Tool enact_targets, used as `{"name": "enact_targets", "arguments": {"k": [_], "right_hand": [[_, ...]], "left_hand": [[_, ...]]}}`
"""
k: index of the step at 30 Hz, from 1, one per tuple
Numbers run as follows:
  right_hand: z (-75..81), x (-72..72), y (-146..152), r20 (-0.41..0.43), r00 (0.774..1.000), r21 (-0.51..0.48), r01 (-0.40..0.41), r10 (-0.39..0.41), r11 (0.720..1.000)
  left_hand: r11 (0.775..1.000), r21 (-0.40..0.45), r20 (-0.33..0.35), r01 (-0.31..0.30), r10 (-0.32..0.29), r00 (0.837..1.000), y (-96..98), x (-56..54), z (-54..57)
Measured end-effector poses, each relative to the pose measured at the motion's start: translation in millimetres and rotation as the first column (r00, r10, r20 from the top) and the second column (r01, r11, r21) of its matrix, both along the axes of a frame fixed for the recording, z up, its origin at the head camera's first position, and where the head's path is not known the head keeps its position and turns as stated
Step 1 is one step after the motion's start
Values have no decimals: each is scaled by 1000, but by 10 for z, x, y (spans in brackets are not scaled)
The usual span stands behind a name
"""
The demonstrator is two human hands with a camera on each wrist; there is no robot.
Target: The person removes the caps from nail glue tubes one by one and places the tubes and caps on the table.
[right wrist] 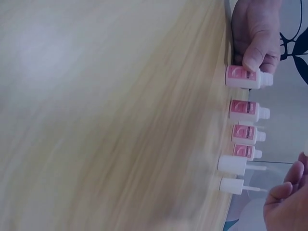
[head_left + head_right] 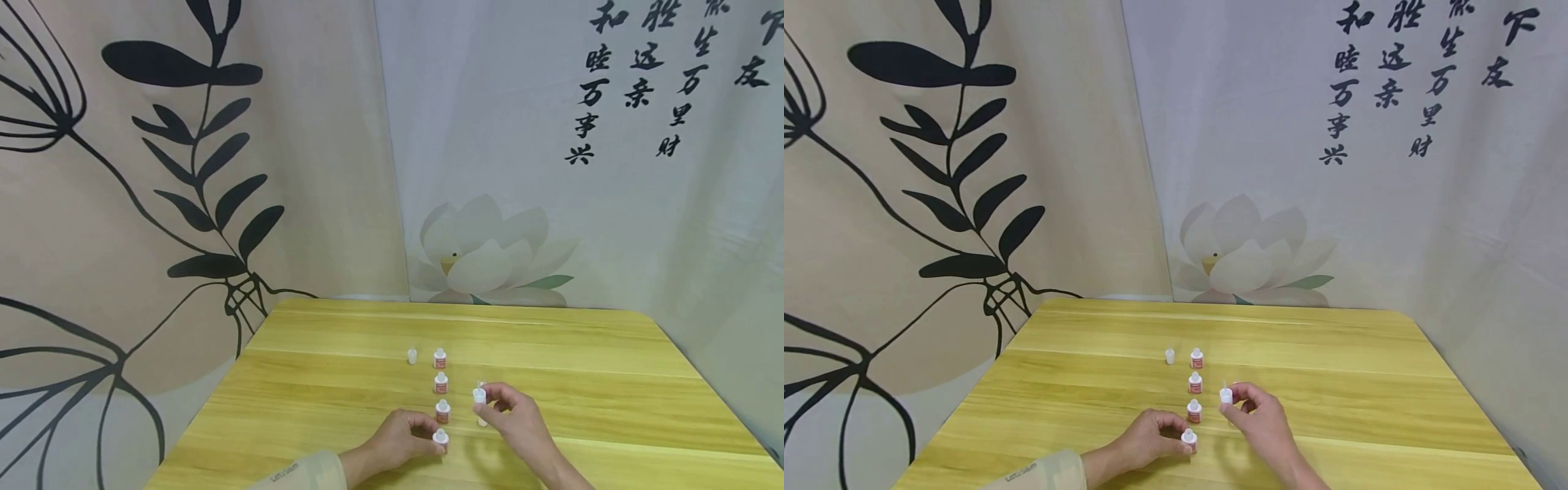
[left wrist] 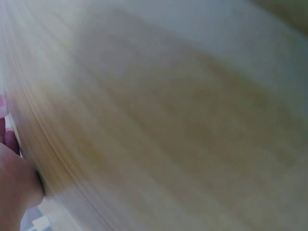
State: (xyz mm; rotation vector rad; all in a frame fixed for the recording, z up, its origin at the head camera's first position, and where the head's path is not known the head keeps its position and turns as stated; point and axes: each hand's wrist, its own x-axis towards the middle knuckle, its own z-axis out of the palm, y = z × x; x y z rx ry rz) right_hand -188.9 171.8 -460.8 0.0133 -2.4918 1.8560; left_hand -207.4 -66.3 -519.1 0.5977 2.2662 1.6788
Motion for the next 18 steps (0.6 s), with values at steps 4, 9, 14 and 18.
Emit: {"name": "enact_targets", "arguments": {"k": [4, 9, 14, 18], "right_hand": [[0, 2, 61, 26, 1000, 11, -1, 1, 1000], [-20, 6, 127, 39, 999, 52, -1, -1, 999], [-55, 21, 176, 36, 999, 82, -11, 8, 997], [-94, 36, 203, 38, 999, 97, -19, 16, 995]], "left_hand": [[1000, 6, 10, 1, -1, 1000, 0, 1, 2], [1000, -6, 0, -7, 7, 1000, 0, 0, -2], [1000, -19, -17, -18, 18, 1000, -2, -4, -11], [1000, -14, -18, -18, 17, 1000, -2, -5, -14]]}}
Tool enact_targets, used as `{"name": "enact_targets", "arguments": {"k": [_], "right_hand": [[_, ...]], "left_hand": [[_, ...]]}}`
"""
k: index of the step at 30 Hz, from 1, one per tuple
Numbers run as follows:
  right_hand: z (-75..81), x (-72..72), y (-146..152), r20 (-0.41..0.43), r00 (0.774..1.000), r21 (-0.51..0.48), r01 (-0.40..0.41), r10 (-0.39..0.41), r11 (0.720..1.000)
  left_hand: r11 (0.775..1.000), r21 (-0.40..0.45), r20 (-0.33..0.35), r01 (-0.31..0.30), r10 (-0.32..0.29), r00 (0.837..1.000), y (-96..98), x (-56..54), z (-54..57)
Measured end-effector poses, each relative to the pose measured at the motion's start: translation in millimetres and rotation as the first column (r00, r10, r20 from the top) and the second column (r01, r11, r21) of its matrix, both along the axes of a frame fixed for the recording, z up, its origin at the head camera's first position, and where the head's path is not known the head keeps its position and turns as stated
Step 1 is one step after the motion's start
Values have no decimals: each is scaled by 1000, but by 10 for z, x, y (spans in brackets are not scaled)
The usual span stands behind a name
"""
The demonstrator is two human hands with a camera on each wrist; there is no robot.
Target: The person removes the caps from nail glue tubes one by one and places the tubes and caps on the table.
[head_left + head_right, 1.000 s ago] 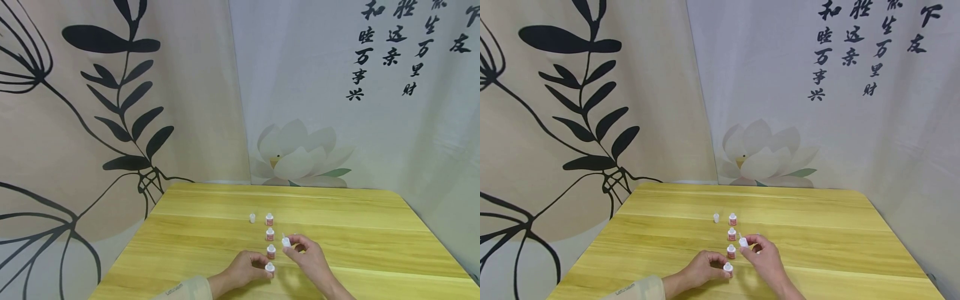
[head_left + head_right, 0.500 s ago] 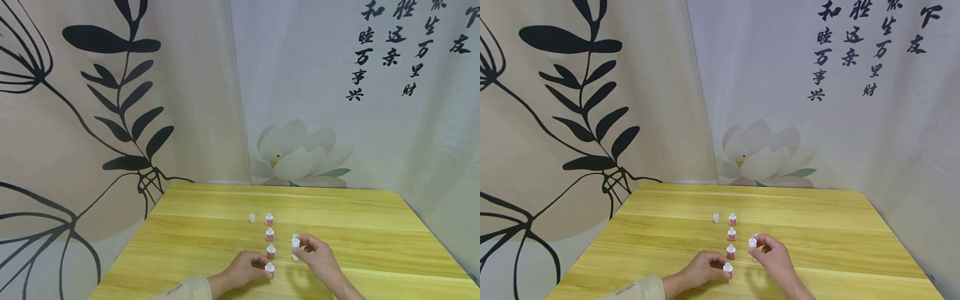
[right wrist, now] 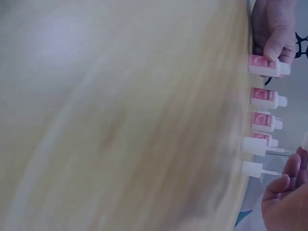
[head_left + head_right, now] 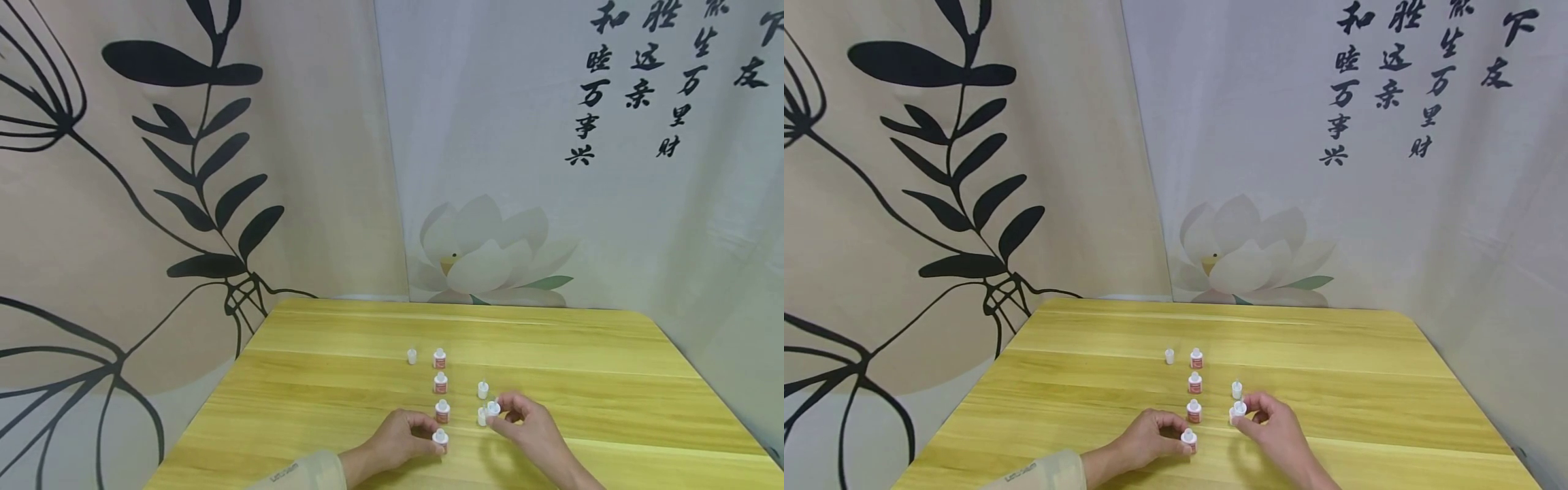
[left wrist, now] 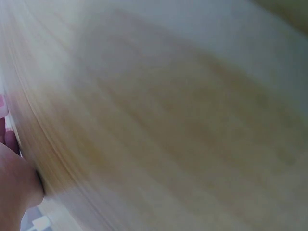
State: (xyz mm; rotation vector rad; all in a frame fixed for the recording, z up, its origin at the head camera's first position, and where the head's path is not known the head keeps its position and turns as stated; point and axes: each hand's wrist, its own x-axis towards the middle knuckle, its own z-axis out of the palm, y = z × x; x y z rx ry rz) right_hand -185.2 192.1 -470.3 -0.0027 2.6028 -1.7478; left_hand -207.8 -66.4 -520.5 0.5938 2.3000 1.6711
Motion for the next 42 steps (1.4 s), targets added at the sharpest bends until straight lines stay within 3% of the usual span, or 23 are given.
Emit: {"name": "enact_targets", "arguments": {"k": [23, 32, 37, 42], "right_hand": [[-381, -5, 158, 34, 976, -48, -214, 216, 976], [-408, 11, 158, 16, 961, -37, -275, 276, 961], [-409, 24, 139, 22, 956, -1, -291, 291, 957], [-425, 26, 122, 16, 954, 43, -298, 298, 953]], "left_hand": [[998, -52, -23, -41, 40, 999, 9, 3, -2], [998, -41, -24, -39, 38, 999, 19, 3, -15], [998, -40, -27, -45, 44, 999, 31, 20, 16], [998, -38, -28, -50, 49, 998, 48, 81, 122]]}}
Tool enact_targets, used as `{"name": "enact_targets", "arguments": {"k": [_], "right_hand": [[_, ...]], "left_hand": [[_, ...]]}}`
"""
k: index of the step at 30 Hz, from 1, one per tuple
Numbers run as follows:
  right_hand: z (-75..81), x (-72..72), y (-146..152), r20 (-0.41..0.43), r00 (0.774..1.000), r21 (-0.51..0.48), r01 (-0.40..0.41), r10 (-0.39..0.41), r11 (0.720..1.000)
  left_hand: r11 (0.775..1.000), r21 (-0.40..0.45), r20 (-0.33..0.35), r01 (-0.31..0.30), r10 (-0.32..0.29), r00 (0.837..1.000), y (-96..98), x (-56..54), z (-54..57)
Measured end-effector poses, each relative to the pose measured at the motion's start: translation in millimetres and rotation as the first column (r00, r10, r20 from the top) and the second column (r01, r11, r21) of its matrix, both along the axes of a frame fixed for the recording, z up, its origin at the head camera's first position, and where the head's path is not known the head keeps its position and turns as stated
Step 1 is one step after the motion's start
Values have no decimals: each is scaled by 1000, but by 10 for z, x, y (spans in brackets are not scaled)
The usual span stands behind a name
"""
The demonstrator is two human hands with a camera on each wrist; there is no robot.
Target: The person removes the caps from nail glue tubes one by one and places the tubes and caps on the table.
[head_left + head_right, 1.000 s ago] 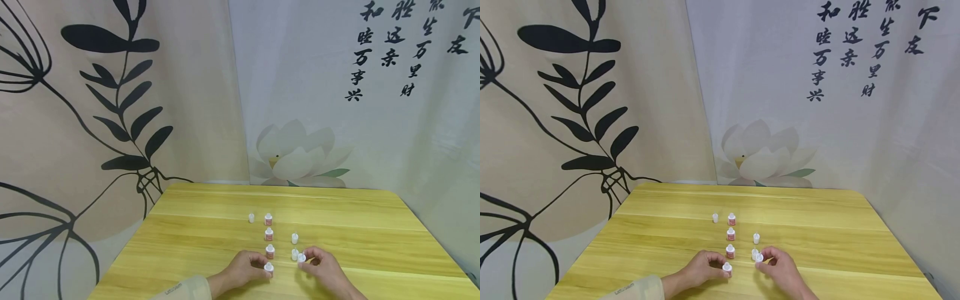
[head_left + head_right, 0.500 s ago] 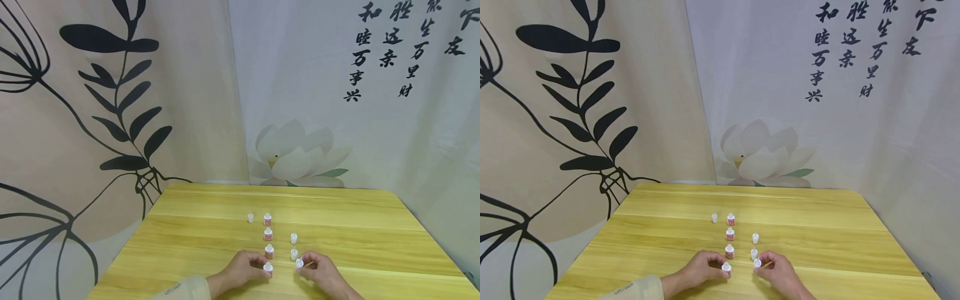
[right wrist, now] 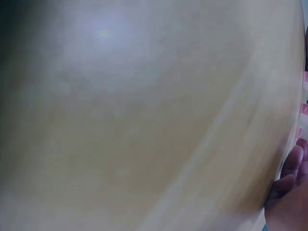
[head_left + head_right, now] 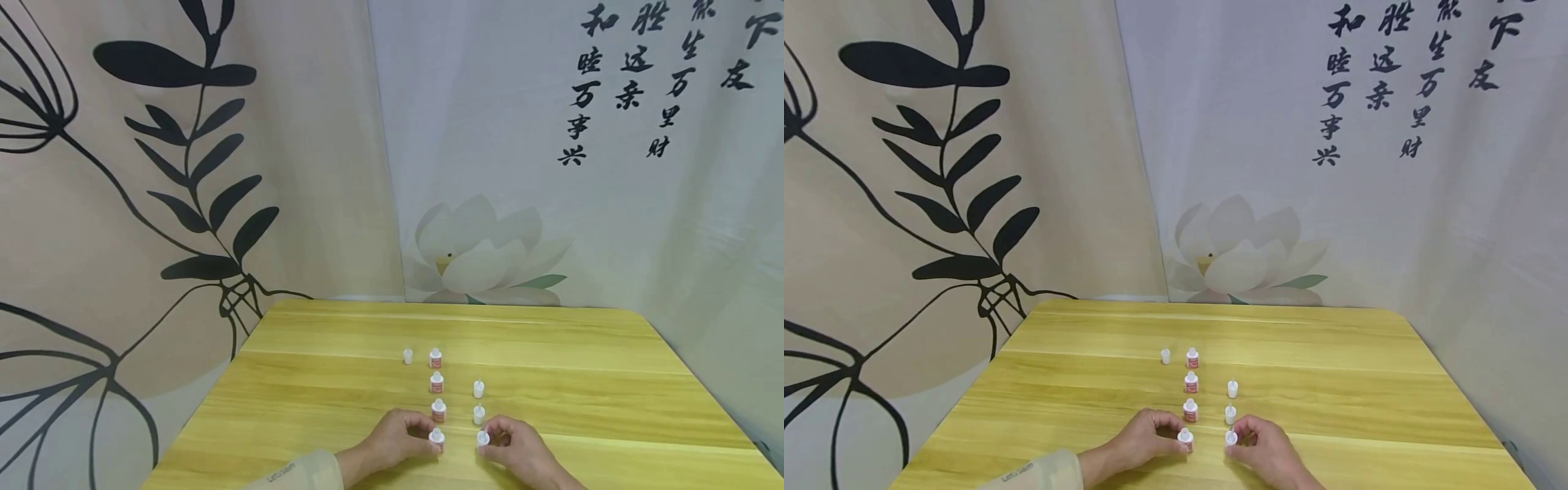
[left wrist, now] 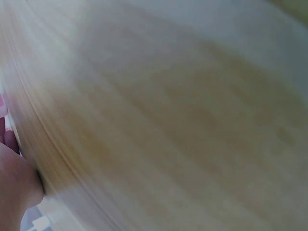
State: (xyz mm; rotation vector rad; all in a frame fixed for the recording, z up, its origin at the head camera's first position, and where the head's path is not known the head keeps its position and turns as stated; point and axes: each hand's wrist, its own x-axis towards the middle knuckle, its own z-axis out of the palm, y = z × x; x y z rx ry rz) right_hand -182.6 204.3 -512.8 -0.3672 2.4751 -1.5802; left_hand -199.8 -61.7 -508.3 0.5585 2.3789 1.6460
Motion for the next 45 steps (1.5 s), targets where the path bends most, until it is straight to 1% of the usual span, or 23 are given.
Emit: {"name": "enact_targets", "arguments": {"k": [2, 4, 9, 12, 15, 19, 23, 26, 30, 35, 43, 45], "right_hand": [[-9, -3, -3, 6, 1000, 1, -1, 1, 1000], [-15, -1, -5, 14, 1000, 7, 0, 0, 1000], [-17, 11, -23, 24, 1000, 42, 4, -5, 999], [-7, 15, -38, 13, 1000, 75, 5, -6, 997], [9, 23, -43, 13, 1000, 94, -2, 1, 996], [18, 35, -40, 17, 1000, 98, -18, 16, 995], [15, 41, -37, -11, 1000, 115, -25, 27, 993], [11, 42, -30, -28, 999, 120, -28, 32, 992], [6, 55, -11, -25, 999, 111, -37, 40, 993], [13, 57, 14, -28, 998, 96, -48, 51, 994], [8, 44, 72, 15, 998, 19, -59, 59, 998], [11, 57, 96, 37, 998, 0, -56, 56, 998]], "left_hand": [[1000, 2, -1, 0, 0, 1000, 2, 16, 29], [1000, 0, -1, 0, 0, 1000, 2, 10, 17], [1000, -6, 5, -6, 7, 1000, -12, -52, -108], [1000, 1, 12, -1, 1, 1000, -19, -70, -147], [1000, 7, 16, 10, -10, 1000, -22, -80, -160], [1000, 11, 24, 20, -20, 1000, -28, -80, -151], [1000, 14, 25, 25, -26, 999, -34, -83, -149], [1000, 11, 11, 26, -26, 1000, -37, -85, -157], [1000, -1, -13, 30, -30, 999, -38, -82, -161], [999, -9, -39, 51, -51, 998, -36, -85, -156], [996, -31, -68, 85, -87, 994, -44, -99, -127], [995, -36, -63, 96, -98, 993, -62, -95, -114]]}}
